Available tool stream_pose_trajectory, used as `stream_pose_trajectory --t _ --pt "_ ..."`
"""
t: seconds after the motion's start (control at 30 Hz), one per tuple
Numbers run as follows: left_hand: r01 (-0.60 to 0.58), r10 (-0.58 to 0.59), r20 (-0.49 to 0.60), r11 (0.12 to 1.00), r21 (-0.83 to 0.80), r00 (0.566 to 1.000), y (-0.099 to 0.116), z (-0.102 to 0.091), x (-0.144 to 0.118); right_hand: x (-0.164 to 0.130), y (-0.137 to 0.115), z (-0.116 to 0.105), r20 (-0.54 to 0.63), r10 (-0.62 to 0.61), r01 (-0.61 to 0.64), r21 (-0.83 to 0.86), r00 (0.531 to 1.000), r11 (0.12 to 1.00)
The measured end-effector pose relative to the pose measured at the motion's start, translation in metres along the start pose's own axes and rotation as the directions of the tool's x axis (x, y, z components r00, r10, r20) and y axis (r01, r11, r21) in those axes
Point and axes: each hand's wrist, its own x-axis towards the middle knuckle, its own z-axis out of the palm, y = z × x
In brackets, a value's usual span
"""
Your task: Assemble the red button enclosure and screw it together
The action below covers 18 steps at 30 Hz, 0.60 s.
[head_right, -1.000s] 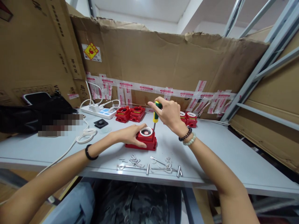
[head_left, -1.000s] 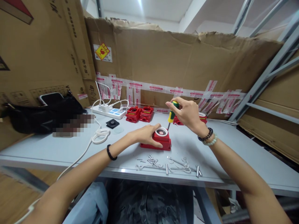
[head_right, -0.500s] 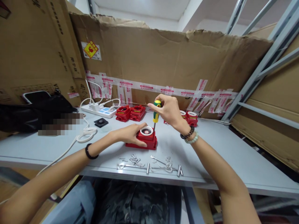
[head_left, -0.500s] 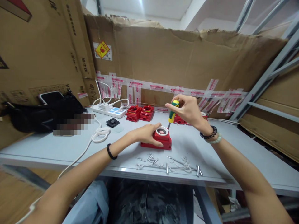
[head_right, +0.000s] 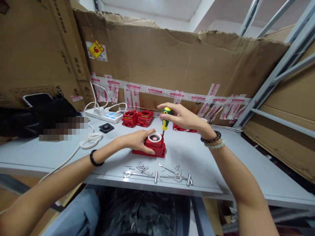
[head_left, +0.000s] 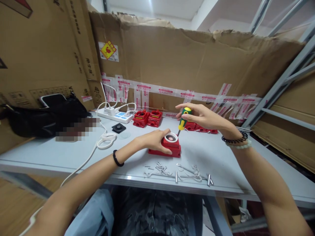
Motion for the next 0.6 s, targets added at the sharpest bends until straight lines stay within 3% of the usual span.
stream_pose_trajectory --t 0.1,0.2,0.27,0.3,0.37,0.47,0.53,0.6 --pt "-0.003 0.003 -0.002 1.0 -0.012 1.0 0.0 0.0 0.001 0.006 0.001 0.01 -0.237 0.031 -0.067 -0.144 0.971 0.987" --pt "0.008 -0.008 -0.003 1.0 -0.002 1.0 0.001 0.0 0.001 0.016 0.005 0.03 -0.544 0.04 -0.248 -0.316 0.838 0.916" --pt "0.016 -0.016 0.001 1.0 0.01 1.0 0.002 0.0 0.001 0.02 0.009 0.04 -0.606 0.033 -0.301 -0.346 0.795 0.889" --pt "0.018 -0.018 0.003 1.0 0.015 1.0 0.002 0.0 0.001 0.02 0.01 0.042 -0.6 0.039 -0.295 -0.334 0.799 0.895" --pt "0.017 -0.017 0.004 1.0 0.014 1.0 0.002 0.0 0.0 0.018 0.012 0.04 -0.522 0.071 -0.228 -0.244 0.85 0.943" --pt "0.011 -0.011 0.001 1.0 0.011 1.0 0.001 0.0 0.0 0.012 0.01 0.024 -0.223 0.101 -0.098 0.023 0.97 0.995" --pt "0.004 -0.004 0.001 1.0 0.018 1.0 0.001 0.0 0.0 0.007 0.008 0.01 0.0 0.061 -0.06 0.161 0.998 0.985" --pt "0.0 0.0 0.002 1.0 0.026 1.0 0.001 -0.001 0.0 0.004 0.008 -0.001 0.119 0.018 -0.044 0.22 0.993 0.974"
